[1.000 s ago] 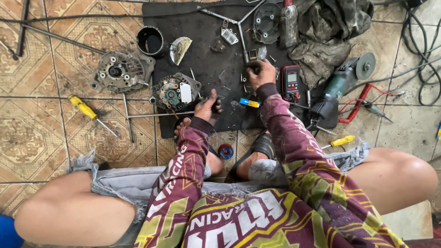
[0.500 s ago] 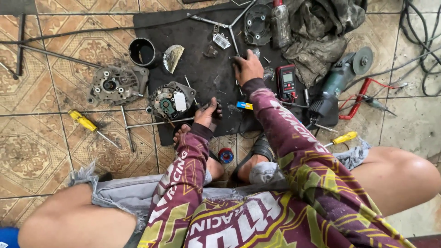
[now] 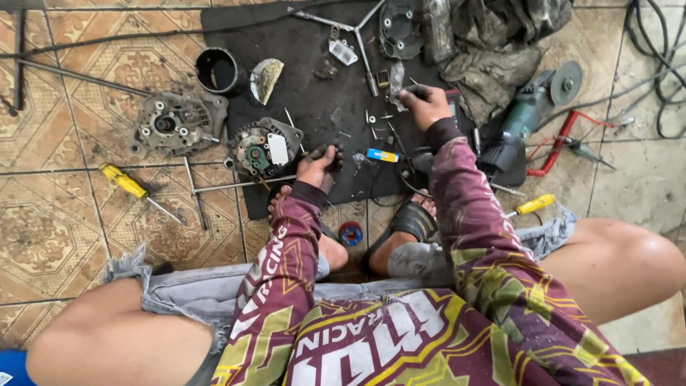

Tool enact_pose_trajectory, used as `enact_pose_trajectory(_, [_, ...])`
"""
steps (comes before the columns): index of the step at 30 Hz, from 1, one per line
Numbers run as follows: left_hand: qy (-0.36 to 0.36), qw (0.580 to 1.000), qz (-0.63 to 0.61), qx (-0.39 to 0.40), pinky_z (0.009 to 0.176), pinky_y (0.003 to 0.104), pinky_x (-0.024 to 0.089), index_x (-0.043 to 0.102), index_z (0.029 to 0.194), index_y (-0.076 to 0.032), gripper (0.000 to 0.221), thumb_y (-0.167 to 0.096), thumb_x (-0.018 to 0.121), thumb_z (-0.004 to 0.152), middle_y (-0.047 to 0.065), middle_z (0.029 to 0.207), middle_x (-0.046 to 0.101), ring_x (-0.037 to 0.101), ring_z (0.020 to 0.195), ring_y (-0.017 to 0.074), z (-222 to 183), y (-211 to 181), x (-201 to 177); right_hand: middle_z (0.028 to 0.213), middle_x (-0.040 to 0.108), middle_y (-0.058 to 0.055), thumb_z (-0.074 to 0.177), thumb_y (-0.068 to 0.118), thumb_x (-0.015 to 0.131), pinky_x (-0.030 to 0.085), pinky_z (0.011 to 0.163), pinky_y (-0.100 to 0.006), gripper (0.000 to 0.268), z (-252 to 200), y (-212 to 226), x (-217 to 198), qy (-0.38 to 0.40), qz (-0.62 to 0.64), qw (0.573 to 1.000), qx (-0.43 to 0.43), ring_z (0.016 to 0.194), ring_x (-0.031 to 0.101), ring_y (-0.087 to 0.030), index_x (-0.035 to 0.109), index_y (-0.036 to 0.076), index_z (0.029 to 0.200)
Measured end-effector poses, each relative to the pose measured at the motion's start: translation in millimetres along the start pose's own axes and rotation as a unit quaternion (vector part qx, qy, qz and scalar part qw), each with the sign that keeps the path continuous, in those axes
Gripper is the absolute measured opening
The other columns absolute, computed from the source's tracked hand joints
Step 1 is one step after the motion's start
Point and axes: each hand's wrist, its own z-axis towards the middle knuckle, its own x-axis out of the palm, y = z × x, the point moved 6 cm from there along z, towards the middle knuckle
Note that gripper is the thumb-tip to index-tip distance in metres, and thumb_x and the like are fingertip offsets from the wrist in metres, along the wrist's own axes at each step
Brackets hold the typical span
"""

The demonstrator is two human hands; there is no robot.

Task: The person is reassembling an alternator by positioning the internal components and securing them with a screwdriver.

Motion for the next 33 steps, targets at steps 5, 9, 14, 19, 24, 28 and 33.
enact_pose_trajectory(5, [-0.03,0.999,0.025,-0.023,0.065,0.032,0.062,0.071,0.091,-0.001,0.025,-0.016,0.09,0.083,0.015,0.082,0.074,0.071,0.068,0.0229,-5,3,-8,0.074,0.072,0.001,0.085,0.043,0.074,0.056,0.08,-0.037,0.014,-23,-10,-10,0.03,-0.108,0.989,0.092,0.085,0.074,-0.021,0.079,0.03,0.084])
enact_pose_trajectory(9, [-0.052,0.998,0.031,-0.022,0.056,0.028,0.059,0.071,0.086,-0.003,0.033,-0.026,0.093,0.079,0.013,0.074,0.071,0.066,0.06,0.0187,-19,-8,-4,0.078,0.075,-0.003,0.085,0.041,0.079,0.055,0.08,-0.041,0.017,-31,10,8,0.05,-0.129,0.99,0.022,0.089,0.074,-0.028,0.079,0.024,0.085])
enact_pose_trajectory(14, [-0.054,0.998,0.029,-0.022,0.052,0.028,0.056,0.071,0.088,0.0,0.039,-0.032,0.093,0.08,0.013,0.071,0.067,0.064,0.057,0.0175,-22,-5,-10,0.089,0.077,-0.003,0.09,0.035,0.077,0.057,0.08,-0.039,0.016,-33,25,14,0.027,-0.067,0.997,-0.037,0.087,0.074,-0.023,0.08,0.023,0.1])
enact_pose_trajectory(19, [-0.035,0.998,0.048,-0.026,0.057,0.03,0.061,0.071,0.089,0.0,0.033,-0.023,0.094,0.08,0.015,0.074,0.07,0.068,0.061,0.0209,-18,4,-2,0.092,0.078,-0.004,0.085,0.027,0.076,0.061,0.081,-0.047,0.013,-33,16,20,-0.045,-0.189,0.979,-0.055,0.095,0.074,-0.032,0.081,0.026,0.097])
enact_pose_trajectory(24, [0.016,0.999,0.04,-0.031,0.07,0.039,0.065,0.072,0.099,0.004,0.036,-0.012,0.095,0.076,0.02,0.087,0.074,0.075,0.074,0.0302,-19,16,4,0.099,0.073,-0.007,0.086,0.031,0.076,0.063,0.083,-0.05,0.016,-53,38,35,-0.094,-0.303,0.944,-0.091,0.095,0.072,-0.037,0.081,0.022,0.098])
enact_pose_trajectory(28, [0.047,0.997,0.013,-0.06,0.077,0.042,0.065,0.072,0.102,0.006,0.03,-0.009,0.089,0.082,0.024,0.094,0.076,0.077,0.081,0.0342,-30,8,14,0.104,0.07,-0.009,0.086,0.033,0.074,0.063,0.083,-0.051,0.017,-44,22,41,-0.105,-0.302,0.94,-0.118,0.097,0.071,-0.038,0.078,0.02,0.097])
enact_pose_trajectory(33, [0.079,0.994,-0.028,-0.07,0.083,0.045,0.064,0.07,0.105,0.007,0.027,-0.006,0.084,0.086,0.026,0.1,0.076,0.077,0.088,0.0368,-33,4,22,0.1,0.071,-0.011,0.085,0.038,0.075,0.062,0.083,-0.049,0.026,-39,29,40,-0.062,-0.327,0.933,-0.133,0.097,0.072,-0.038,0.078,0.015,0.095])
